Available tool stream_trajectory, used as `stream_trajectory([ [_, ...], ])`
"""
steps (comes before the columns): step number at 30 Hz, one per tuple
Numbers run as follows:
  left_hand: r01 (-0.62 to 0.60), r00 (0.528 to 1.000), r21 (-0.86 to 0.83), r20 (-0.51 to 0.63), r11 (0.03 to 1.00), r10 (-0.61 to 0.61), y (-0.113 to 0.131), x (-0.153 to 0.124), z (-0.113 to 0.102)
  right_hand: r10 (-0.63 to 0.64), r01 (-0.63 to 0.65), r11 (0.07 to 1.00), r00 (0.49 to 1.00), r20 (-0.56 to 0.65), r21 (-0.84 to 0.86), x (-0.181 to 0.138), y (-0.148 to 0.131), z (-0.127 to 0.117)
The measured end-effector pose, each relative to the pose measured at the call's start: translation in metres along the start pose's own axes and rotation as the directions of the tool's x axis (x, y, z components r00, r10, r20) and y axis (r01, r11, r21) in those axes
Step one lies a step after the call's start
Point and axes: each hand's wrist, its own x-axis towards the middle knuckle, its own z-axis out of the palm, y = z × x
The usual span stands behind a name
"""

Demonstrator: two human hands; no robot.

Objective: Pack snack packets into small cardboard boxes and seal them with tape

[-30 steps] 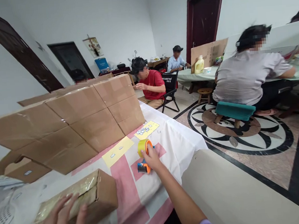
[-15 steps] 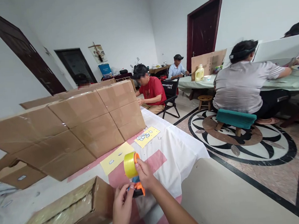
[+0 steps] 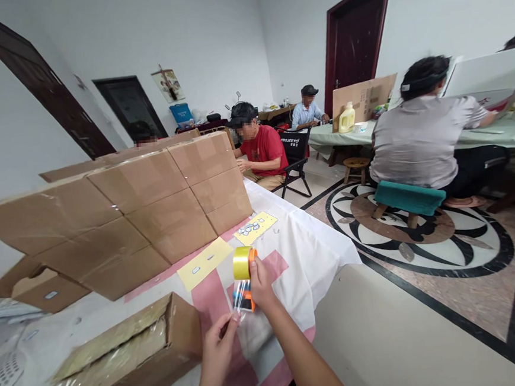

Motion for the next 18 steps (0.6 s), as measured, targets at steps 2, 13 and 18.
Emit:
stream_trajectory([
  [2, 0.031, 1.0, -0.036, -0.005, 0.999, -0.031, -0.007, -0.003, 0.001, 0.046, -0.047, 0.998, 0.999, 0.004, 0.046, -0.001, -0.005, 0.002],
  [13, 0.13, 0.991, -0.036, -0.021, 0.991, -0.131, -0.015, -0.019, 0.002, 0.102, -0.098, 0.992, 0.994, -0.044, 0.082, -0.022, -0.025, 0.005],
  [18, 0.133, 0.991, -0.033, -0.015, 0.991, -0.133, -0.021, -0.023, 0.003, 0.088, -0.086, 0.996, 0.994, -0.063, 0.037, -0.025, -0.016, 0.002],
])
